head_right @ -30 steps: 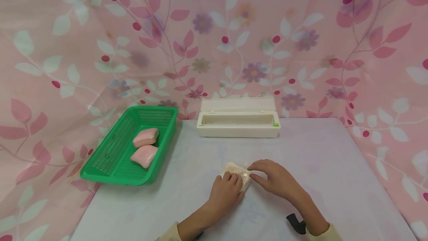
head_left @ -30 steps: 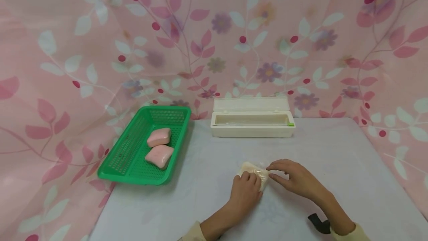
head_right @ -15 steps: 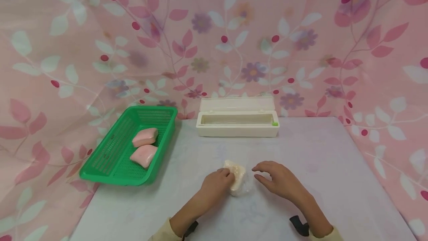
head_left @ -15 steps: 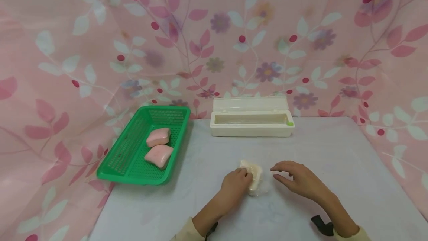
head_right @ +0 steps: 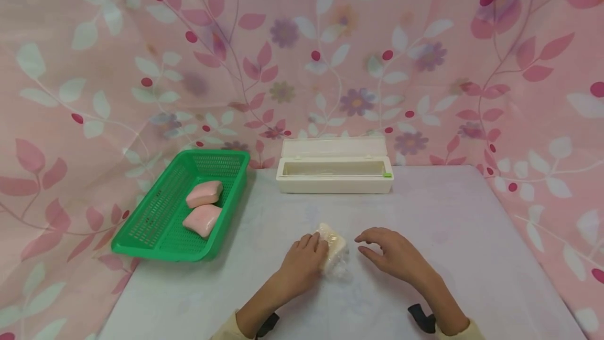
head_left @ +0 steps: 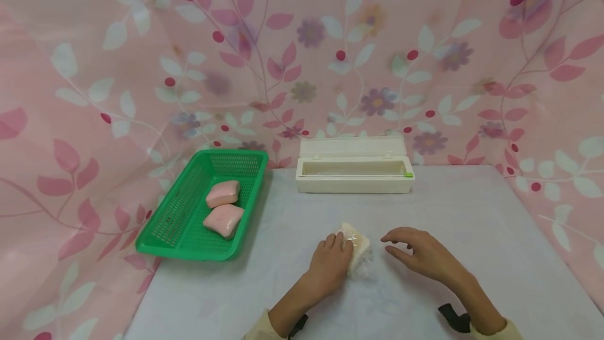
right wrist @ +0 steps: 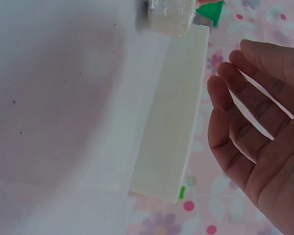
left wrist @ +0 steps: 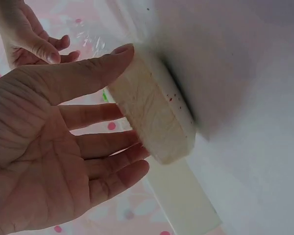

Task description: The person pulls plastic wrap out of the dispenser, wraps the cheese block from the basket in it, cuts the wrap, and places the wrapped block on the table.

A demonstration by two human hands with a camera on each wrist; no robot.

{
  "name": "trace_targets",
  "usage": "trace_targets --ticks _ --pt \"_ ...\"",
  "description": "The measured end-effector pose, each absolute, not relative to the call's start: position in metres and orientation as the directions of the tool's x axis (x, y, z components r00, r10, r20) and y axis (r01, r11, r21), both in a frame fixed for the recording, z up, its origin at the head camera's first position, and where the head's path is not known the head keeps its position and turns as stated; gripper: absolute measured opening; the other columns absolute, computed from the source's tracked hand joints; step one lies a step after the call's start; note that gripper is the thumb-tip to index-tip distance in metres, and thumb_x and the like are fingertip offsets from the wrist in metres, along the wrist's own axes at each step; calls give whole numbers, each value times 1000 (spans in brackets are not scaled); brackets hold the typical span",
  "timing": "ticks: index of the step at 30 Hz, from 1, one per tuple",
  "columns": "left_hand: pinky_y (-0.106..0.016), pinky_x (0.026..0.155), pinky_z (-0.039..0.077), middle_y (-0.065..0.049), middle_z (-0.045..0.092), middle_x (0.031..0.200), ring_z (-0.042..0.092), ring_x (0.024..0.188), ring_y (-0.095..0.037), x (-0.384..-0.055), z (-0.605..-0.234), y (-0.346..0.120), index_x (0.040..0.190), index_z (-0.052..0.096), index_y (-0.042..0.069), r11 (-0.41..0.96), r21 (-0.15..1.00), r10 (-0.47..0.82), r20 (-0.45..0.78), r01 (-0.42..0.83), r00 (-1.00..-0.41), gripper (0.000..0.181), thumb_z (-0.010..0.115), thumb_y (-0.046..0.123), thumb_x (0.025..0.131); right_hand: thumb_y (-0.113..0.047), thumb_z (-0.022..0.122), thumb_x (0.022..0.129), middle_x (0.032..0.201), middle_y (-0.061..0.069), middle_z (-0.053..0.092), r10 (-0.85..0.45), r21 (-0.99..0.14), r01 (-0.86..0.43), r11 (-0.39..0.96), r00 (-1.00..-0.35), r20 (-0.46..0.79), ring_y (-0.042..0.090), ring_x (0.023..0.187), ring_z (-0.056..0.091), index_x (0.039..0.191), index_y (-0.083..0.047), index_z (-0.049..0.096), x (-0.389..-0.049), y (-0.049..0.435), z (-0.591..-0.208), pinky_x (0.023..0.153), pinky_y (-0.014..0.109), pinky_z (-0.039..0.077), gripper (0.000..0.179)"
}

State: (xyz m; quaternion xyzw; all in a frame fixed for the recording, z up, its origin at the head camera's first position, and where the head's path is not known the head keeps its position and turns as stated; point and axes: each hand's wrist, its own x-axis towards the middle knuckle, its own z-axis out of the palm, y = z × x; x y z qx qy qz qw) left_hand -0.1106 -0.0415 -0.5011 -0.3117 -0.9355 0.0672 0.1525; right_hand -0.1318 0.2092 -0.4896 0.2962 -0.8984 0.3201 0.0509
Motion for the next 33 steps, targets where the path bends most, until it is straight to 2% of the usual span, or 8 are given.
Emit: trace_targets --ticks 2,5,9,15,21,24,28,33 --pt "-28 63 43 -16 56 111 52 93 -23 -111 -503 -41 101 52 9 790 -220 613 260 572 -746 22 65 12 83 -24 70 84 101 -10 65 -498 -544 -555 629 -825 265 11 88 61 104 -31 64 -131 209 -489 65 28 51 22" --pt "-30 74 48 -14 57 114 55 103 -25 -113 -506 -41 103 54 8 767 -196 642 257 611 -723 23 66 9 83 -23 70 84 99 -11 65 -502 -541 -558 630 -823 265 9 87 61 105 -29 65 -130 208 -490 65 29 51 22" --pt "-34 90 45 -8 59 119 53 114 -24 -119 -509 -43 108 55 10 732 -153 679 233 663 -696 29 67 4 82 -22 70 84 98 -13 64 -512 -532 -563 633 -819 257 6 86 60 104 -25 66 -130 207 -493 65 28 50 21" --pt "-31 93 43 1 60 121 53 116 -19 -132 -513 -51 107 55 16 684 -142 725 235 715 -647 29 63 3 83 -22 69 85 97 -15 64 -546 -541 -564 624 -810 215 6 87 59 102 -22 68 -129 202 -500 67 26 50 17" --pt "-33 98 39 -2 53 130 47 122 -23 -138 -513 -66 118 54 15 624 -43 763 248 780 -597 36 58 -1 86 -24 68 85 99 -17 62 -564 -535 -589 606 -792 234 4 89 58 103 -23 68 -127 195 -508 69 27 50 18" --pt "-34 98 39 -4 50 134 46 123 -26 -137 -516 -72 121 52 15 612 -77 774 261 787 -577 42 62 -1 84 -22 73 81 104 -15 61 -587 -477 -666 573 -740 329 6 96 57 105 -22 67 -126 191 -513 75 31 50 25" --pt "-34 88 44 -1 44 136 43 122 -24 -127 -520 -71 115 52 22 642 -181 763 254 745 -595 39 69 10 82 -18 80 70 112 -7 60 -666 -312 -812 493 -583 466 11 105 54 107 -20 67 -128 181 -520 82 31 47 40" --pt "-26 71 43 5 45 123 43 108 -14 -116 -524 -67 104 55 22 626 -246 778 267 740 -569 32 74 21 78 -25 83 62 118 -1 58 -752 -143 -891 431 -442 490 20 111 50 109 -20 65 -129 167 -527 81 37 47 50"
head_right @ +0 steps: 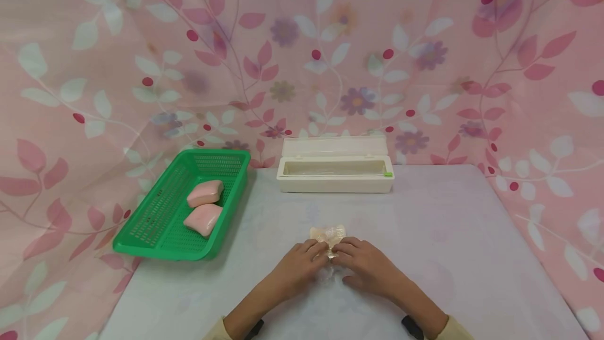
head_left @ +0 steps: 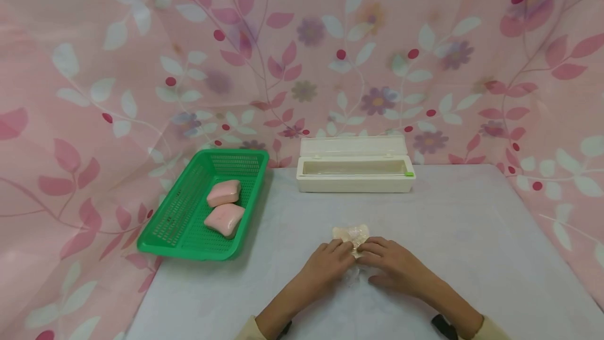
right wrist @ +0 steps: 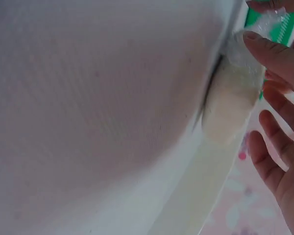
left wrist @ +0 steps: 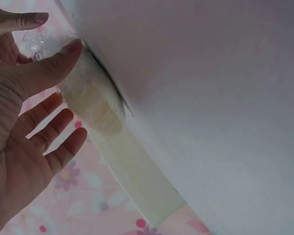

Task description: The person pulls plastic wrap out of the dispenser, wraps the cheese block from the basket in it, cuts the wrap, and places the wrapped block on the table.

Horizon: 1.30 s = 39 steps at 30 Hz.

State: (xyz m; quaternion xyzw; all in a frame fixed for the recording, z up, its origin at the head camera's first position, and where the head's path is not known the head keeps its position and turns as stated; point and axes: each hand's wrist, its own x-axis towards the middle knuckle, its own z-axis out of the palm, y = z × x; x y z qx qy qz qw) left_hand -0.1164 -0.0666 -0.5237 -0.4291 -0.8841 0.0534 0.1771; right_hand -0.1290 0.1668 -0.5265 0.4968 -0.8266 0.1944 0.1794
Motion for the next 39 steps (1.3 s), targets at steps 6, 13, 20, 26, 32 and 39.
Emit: trace_targets --ticks 6,13,20,26,32,39 --pt "-18 65 44 5 55 109 51 97 -9 -116 -522 -63 91 64 19 619 -227 777 316 752 -545 19 74 16 76 -32 83 63 114 1 58 -768 -17 -883 470 -418 484 22 106 51 102 -20 68 -128 154 -535 73 38 47 43" --pt "-21 82 46 2 60 111 55 105 -12 -115 -521 -61 92 65 16 642 -68 750 263 764 -607 19 73 8 77 -33 62 85 106 4 54 -776 118 -855 505 -390 495 24 97 53 95 -19 62 -123 143 -539 65 35 47 17" --pt "-21 89 43 -1 56 117 54 110 -14 -119 -524 -69 94 51 15 621 134 754 169 773 -635 34 71 -3 72 -26 45 97 109 5 58 -738 -16 -866 499 -435 516 23 102 58 96 -15 58 -120 144 -539 71 34 51 17" --pt "-13 61 34 7 40 83 41 70 -5 -123 -516 -75 90 42 14 545 324 763 189 773 -618 22 54 -4 84 -17 64 85 116 -1 58 -694 -176 -860 479 -493 524 19 106 58 104 -17 59 -121 150 -539 80 31 50 19" --pt "-11 58 35 9 47 80 42 67 -1 -126 -515 -73 102 46 14 557 423 711 201 715 -673 6 48 12 97 -15 65 87 106 -10 62 -587 -337 -816 470 -574 571 5 92 61 104 -19 59 -123 152 -538 75 20 48 18" --pt "-13 46 29 11 41 64 37 53 0 -128 -512 -68 93 45 16 642 398 619 235 655 -750 10 48 23 98 -21 66 88 67 -23 51 -461 -484 -669 564 -741 487 -5 54 43 92 -26 59 -124 147 -533 48 17 38 10"
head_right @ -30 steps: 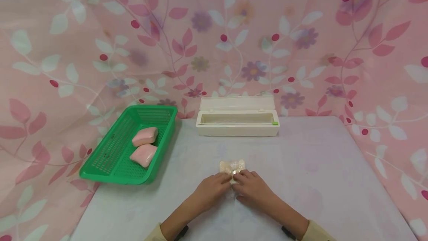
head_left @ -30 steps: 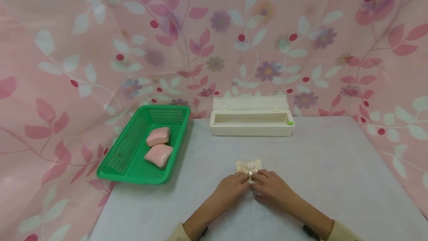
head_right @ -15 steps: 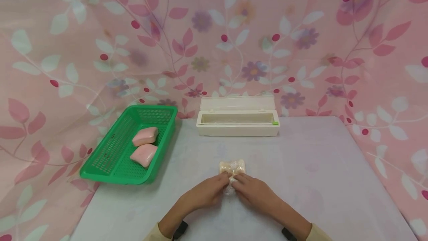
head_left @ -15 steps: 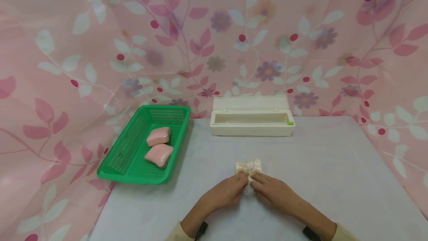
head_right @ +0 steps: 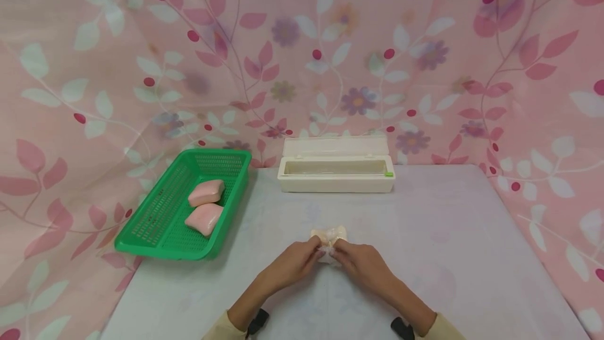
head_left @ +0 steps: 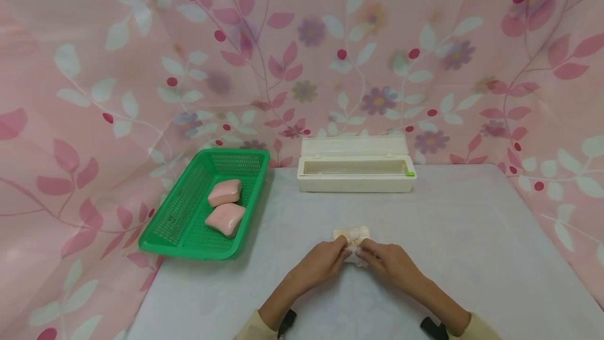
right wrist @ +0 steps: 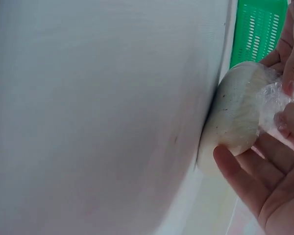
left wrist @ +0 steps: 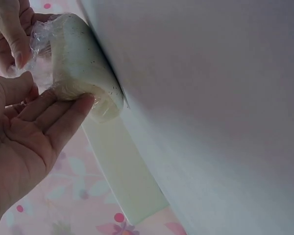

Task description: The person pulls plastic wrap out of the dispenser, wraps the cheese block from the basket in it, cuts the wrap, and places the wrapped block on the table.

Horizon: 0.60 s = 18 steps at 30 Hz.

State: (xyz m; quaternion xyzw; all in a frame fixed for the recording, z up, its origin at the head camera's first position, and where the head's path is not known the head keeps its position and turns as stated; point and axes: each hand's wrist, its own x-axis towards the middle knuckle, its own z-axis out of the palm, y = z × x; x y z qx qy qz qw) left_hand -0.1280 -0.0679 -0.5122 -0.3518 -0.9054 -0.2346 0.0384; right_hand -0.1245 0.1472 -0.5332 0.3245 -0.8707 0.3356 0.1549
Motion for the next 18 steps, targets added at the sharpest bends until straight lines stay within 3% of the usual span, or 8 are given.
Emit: trace_targets --ticks 3,9,14,18 --pt "-14 44 28 12 39 61 34 50 0 -129 -512 -65 90 46 15 674 377 578 265 635 -772 12 51 23 97 -25 65 88 62 -24 49 -394 -515 -589 623 -805 443 -4 51 45 87 -27 57 -127 143 -533 48 18 39 8" --pt "-14 41 26 12 39 55 32 46 0 -132 -512 -57 77 48 16 725 425 450 304 542 -840 17 60 18 90 -33 68 85 72 -22 63 -261 -599 -439 670 -894 363 7 71 65 76 -30 57 -131 135 -535 58 24 47 15" --pt "-16 43 29 12 41 57 35 49 -1 -135 -514 -54 74 49 17 736 480 398 264 478 -879 20 65 12 84 -30 75 79 63 -23 53 -253 -619 -396 679 -917 310 2 58 53 70 -27 52 -132 133 -535 54 22 41 24" --pt "-16 47 30 11 40 62 36 53 -3 -139 -518 -52 79 47 17 750 431 441 238 501 -866 19 65 10 83 -27 75 79 60 -20 43 -307 -592 -411 693 -912 273 1 53 39 73 -26 50 -134 133 -533 50 21 34 26"
